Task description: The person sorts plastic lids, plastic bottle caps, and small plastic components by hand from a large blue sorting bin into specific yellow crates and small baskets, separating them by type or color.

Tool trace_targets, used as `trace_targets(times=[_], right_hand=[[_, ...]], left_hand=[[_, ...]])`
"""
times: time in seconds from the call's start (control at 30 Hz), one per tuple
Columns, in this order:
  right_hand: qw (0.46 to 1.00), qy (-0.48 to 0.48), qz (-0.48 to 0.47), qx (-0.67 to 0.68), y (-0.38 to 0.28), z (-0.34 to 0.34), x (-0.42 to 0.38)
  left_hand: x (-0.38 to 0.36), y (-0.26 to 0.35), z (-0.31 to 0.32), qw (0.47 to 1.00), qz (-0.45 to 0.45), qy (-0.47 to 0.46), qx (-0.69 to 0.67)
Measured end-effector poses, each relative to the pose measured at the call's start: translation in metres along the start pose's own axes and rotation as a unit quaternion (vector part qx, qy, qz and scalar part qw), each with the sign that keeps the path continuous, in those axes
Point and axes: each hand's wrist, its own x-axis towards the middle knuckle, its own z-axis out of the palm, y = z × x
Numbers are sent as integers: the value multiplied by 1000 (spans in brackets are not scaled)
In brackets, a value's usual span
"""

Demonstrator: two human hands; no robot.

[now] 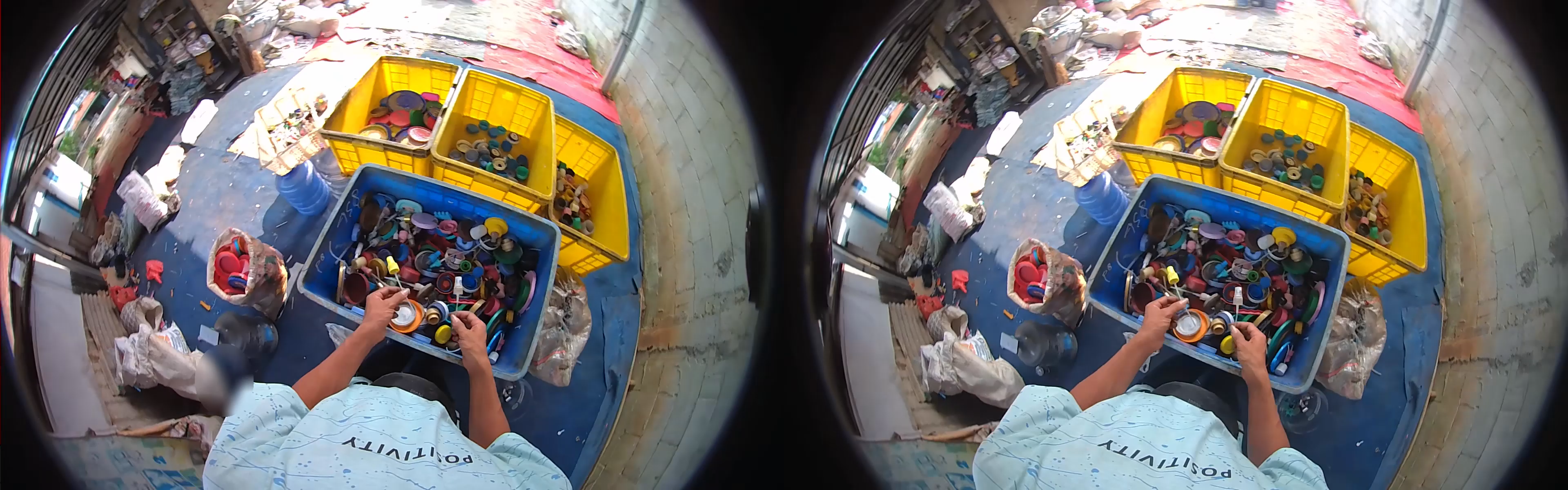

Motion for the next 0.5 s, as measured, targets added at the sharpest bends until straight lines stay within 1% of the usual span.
trace_targets(times=[0.03,0.1,0.13,0.23,0.37,0.4,0.5], right_hand=[[1000,-27,-4,-9,-2,5,1],[997,-72,-15,-18,-12,22,-1],[995,-96,4,-20,-18,31,-1],[985,-173,-4,12,-20,66,6],[979,-200,-31,-10,-28,114,-7],[978,-206,-19,-6,-32,125,-15],[979,-204,-28,-9,-11,159,-28]], left_hand=[[-16,3,-14,999,30,5,11],[-51,14,-39,998,33,53,-21],[-65,15,-52,995,49,73,-38],[-94,2,-97,986,84,117,-80],[-113,-13,-139,976,87,150,-134],[-113,-14,-147,975,83,147,-141],[-111,-15,-177,975,68,137,-162]])
